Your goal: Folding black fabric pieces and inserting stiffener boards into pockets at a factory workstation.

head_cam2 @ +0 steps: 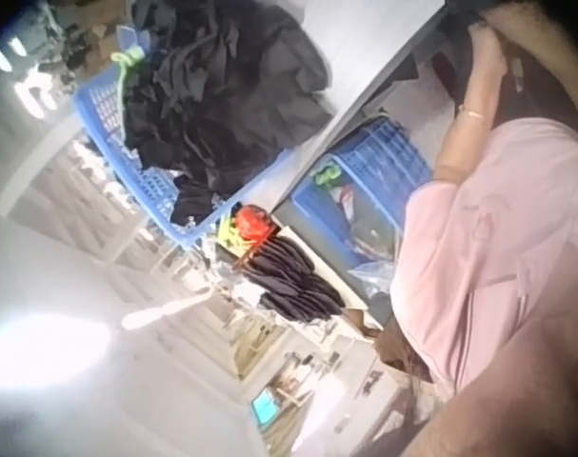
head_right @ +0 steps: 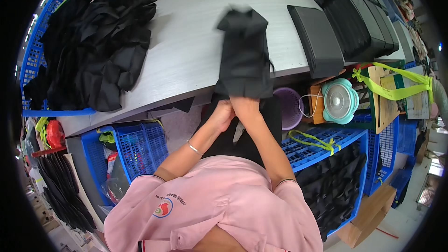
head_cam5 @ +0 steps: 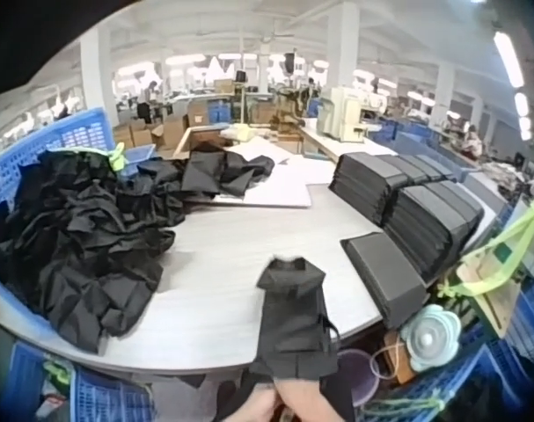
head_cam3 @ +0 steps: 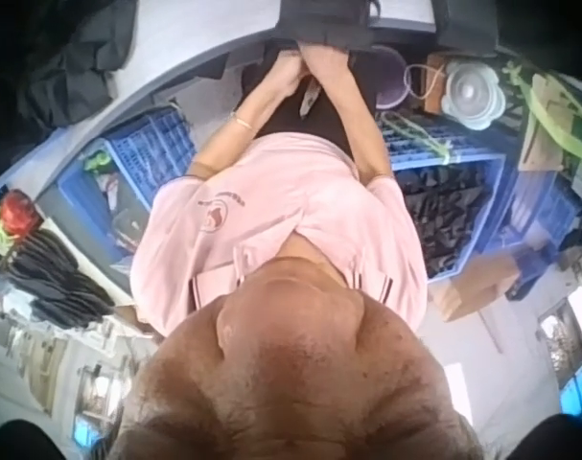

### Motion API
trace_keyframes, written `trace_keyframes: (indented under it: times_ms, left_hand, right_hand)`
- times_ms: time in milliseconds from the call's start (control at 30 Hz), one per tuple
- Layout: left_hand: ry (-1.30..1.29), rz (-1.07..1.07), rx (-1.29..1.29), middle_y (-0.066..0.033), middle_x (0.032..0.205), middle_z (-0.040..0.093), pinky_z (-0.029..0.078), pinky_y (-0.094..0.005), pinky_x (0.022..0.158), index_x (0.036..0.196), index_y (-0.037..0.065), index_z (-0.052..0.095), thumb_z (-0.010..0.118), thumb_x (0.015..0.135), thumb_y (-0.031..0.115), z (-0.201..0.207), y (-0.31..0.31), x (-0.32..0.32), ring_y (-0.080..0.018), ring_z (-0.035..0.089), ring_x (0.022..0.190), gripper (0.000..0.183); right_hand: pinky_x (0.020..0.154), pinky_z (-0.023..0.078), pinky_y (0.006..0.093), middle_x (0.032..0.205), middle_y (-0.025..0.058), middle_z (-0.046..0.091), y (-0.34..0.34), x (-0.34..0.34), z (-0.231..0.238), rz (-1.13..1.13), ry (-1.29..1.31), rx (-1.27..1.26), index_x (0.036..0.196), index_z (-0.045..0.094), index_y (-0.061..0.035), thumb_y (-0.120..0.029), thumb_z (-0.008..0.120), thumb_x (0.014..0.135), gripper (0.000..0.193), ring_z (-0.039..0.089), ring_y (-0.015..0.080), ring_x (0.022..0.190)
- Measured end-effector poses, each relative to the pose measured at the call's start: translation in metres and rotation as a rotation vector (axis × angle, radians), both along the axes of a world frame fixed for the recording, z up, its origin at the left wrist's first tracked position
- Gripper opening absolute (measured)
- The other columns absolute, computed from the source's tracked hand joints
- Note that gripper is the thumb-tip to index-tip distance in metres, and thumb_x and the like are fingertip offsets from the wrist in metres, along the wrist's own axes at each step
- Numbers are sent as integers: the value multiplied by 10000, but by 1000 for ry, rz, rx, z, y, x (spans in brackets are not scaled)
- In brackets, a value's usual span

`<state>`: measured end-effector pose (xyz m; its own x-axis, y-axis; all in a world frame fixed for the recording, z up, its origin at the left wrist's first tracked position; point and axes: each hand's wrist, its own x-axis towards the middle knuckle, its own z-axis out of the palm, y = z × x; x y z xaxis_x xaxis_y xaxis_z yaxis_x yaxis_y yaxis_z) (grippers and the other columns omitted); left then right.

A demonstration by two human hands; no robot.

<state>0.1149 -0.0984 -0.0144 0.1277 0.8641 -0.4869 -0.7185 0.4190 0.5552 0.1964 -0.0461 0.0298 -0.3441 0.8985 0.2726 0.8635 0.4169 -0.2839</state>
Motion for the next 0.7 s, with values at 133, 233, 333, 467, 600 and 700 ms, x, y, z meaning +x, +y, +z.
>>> trace_keyframes:
  times_ms: [133,233,333,467,600,700]
  left_hand:
    - [33,-10,74,-77,960,713,533,-316,785,1010,-19,680,556,964,81,23,3,5,-175,681,859,166]
    - [29,13,222,-87,1080,699,516,-322,901,1098,4,639,547,1015,201,1,1,-4,-169,657,1007,233]
    - [203,-114,53,-75,909,666,548,-311,742,995,8,616,550,1011,161,-2,1,-2,-141,646,753,168]
    - [713,284,242,-103,1106,601,540,-302,736,1178,3,538,689,917,115,30,-20,-14,-149,613,807,322]
    - [1383,422,437,-124,1185,556,507,-317,705,1281,10,525,784,798,100,54,12,-47,-226,562,996,556]
    - [1316,329,458,-93,1043,618,513,-332,716,1101,41,652,691,816,-4,64,42,-52,-242,615,860,291]
  right_hand:
    - [838,510,489,1034,149,681,4,6,-10,61,-45,149,1057,712,-101,-262,676,847,268,663,334,929]
    - [853,494,491,996,152,678,15,1,-16,130,7,515,1066,702,-92,-334,641,897,301,655,343,900]
    - [722,539,481,903,176,698,31,4,-24,59,-8,-97,1026,685,-75,-379,579,945,331,694,352,820]
    - [646,546,469,844,161,706,28,3,-21,62,-22,-20,978,674,-74,-405,557,962,352,706,339,748]
    - [621,552,457,731,129,694,19,-12,-19,19,-44,4,884,695,-88,-365,597,927,296,696,329,661]
    - [629,547,453,727,116,693,15,-21,-17,-10,-79,-46,873,710,-92,-336,630,890,257,689,334,662]
